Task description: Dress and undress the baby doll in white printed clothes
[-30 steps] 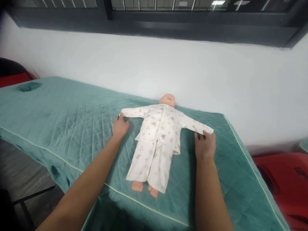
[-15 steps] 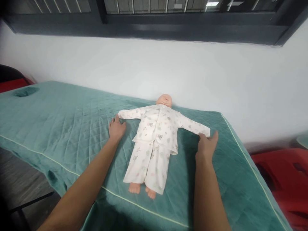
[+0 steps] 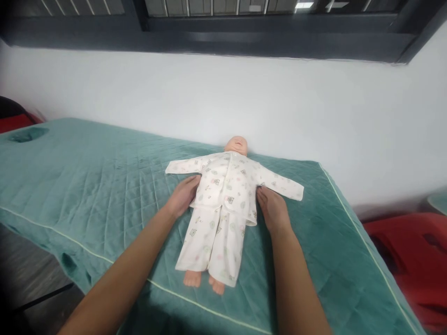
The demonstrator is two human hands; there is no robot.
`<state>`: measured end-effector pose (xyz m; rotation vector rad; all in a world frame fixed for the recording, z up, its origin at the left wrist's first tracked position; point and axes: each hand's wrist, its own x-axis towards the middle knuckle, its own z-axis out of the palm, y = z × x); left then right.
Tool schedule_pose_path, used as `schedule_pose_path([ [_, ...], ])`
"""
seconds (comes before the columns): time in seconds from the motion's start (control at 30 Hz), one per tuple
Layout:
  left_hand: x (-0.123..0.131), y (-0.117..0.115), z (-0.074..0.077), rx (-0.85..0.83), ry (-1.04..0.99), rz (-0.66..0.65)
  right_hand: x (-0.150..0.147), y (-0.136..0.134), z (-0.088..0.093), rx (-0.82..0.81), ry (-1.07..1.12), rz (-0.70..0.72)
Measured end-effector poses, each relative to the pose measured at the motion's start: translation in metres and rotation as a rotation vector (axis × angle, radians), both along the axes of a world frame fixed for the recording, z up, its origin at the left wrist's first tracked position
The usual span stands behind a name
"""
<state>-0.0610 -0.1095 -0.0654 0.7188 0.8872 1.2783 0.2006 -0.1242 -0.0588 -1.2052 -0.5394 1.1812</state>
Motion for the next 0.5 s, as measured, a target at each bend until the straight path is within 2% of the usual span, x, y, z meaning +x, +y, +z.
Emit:
schedule_pose_path([
  [0.07, 0.007, 0.002, 0.007, -0.051, -0.080, -0.119, -0.007, 0.003, 0.004, 0.003, 0.033, 0.073],
  [0.23, 0.012, 0.017, 0.014, -0.144, -0.210, -0.251, -0.021, 0.011, 0.005, 0.049, 0.165, 0.240],
  [0.5, 0.026, 0.051, 0.020, -0.156, -0.257, -0.292, -0.017, 0.040, 0.014, 0.092, 0.194, 0.233],
])
